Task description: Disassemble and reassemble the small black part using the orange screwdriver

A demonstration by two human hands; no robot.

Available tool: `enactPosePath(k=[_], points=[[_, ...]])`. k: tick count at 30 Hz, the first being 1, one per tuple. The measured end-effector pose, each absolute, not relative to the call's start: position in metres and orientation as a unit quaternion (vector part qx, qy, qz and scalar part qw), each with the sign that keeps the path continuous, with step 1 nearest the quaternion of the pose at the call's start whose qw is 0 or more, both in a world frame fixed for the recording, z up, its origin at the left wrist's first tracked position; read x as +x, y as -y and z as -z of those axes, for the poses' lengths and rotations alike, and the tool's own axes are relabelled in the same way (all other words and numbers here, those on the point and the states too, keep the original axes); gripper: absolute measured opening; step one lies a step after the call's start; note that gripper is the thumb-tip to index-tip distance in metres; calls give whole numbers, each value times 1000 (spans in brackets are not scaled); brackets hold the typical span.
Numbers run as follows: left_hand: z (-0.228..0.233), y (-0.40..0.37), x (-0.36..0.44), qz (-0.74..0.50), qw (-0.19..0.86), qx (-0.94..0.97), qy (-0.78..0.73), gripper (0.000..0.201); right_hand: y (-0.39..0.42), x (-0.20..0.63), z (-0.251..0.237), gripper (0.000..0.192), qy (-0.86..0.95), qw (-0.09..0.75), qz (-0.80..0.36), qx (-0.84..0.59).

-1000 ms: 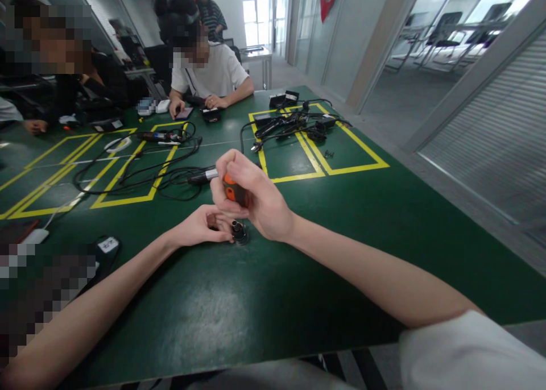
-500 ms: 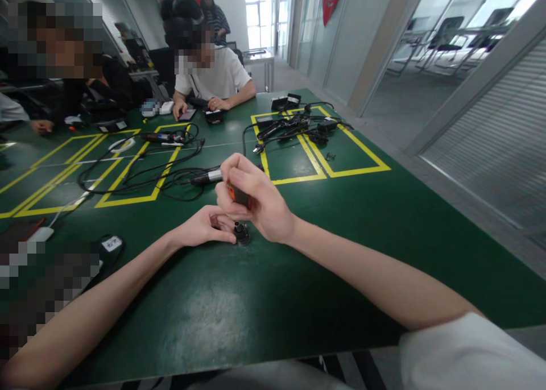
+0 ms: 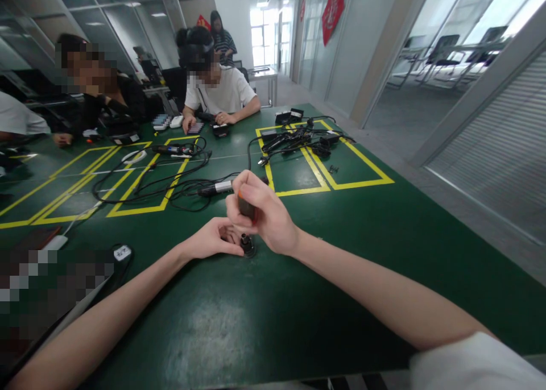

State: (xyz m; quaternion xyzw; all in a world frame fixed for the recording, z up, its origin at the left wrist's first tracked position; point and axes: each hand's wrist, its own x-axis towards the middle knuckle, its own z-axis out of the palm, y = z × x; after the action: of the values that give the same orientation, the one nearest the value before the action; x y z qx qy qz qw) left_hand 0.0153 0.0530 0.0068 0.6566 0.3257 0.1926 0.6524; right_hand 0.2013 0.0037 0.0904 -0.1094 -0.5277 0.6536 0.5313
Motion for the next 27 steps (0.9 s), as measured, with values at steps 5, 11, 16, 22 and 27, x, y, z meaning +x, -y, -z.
enactPosePath(k=[5, 11, 16, 22, 27], points=[[-4, -57, 13, -173, 675, 635, -333, 50, -5, 201, -90, 40, 543, 531, -641, -106], [-4, -56, 10, -177, 672, 634, -338, 45, -4, 201, -88, 39, 528, 515, -671, -75], [-4, -56, 7, -174, 668, 643, -333, 45, -5, 201, -87, 27, 529, 525, -663, -65], [-2, -57, 5, -171, 676, 639, -325, 45, -7, 201, -85, 44, 539, 520, -658, -76], [-5, -55, 6, -170, 643, 667, -336, 35, -4, 200, -84, 29, 520, 506, -687, -47]])
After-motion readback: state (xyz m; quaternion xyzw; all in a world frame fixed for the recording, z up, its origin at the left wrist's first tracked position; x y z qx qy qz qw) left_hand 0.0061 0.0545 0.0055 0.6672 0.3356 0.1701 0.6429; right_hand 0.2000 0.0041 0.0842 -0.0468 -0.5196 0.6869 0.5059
